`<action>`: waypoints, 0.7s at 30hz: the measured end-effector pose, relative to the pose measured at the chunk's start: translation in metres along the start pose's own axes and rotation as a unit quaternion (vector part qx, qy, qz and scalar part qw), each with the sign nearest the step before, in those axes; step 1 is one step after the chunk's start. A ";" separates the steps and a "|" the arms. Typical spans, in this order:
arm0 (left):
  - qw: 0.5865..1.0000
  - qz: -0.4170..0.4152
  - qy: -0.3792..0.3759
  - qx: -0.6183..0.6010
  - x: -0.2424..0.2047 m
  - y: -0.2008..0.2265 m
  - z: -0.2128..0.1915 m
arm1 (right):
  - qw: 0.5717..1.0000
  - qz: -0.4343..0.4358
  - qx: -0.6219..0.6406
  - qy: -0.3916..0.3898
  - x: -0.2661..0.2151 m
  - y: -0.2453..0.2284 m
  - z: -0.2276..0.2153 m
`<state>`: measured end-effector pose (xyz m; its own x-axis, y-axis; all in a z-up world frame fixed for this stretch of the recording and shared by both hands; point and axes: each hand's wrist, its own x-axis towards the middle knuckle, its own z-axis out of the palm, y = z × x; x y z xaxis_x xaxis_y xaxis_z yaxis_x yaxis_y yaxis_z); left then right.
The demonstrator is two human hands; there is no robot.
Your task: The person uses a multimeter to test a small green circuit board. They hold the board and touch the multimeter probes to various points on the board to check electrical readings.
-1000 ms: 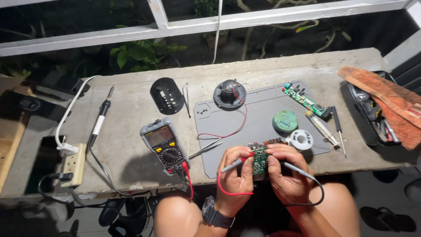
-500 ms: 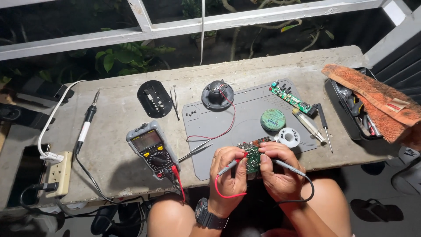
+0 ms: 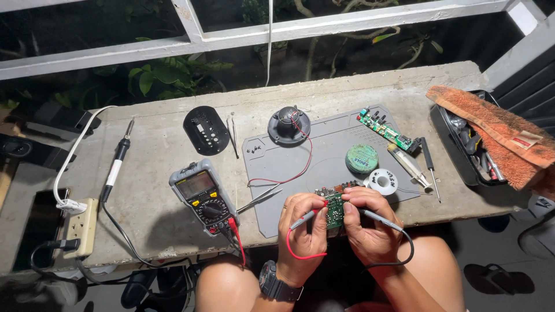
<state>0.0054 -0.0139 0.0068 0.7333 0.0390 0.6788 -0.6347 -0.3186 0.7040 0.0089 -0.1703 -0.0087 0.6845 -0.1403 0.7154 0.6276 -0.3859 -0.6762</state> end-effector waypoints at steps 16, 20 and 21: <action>1.000 -0.001 0.005 0.006 0.000 0.001 0.000 | 1.000 -0.003 -0.008 -0.007 -0.001 0.002 -0.001; 1.000 0.008 0.005 0.007 0.000 0.001 0.000 | 1.000 0.003 -0.019 -0.009 -0.002 0.002 -0.002; 1.000 0.009 0.005 0.008 0.001 0.001 0.000 | 1.000 0.003 -0.019 -0.009 -0.002 0.002 -0.001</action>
<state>0.0050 -0.0140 0.0085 0.7198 0.0433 0.6928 -0.6431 -0.3341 0.6891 0.0081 -0.1717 -0.0110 0.6948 -0.1266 0.7079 0.6095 -0.4187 -0.6732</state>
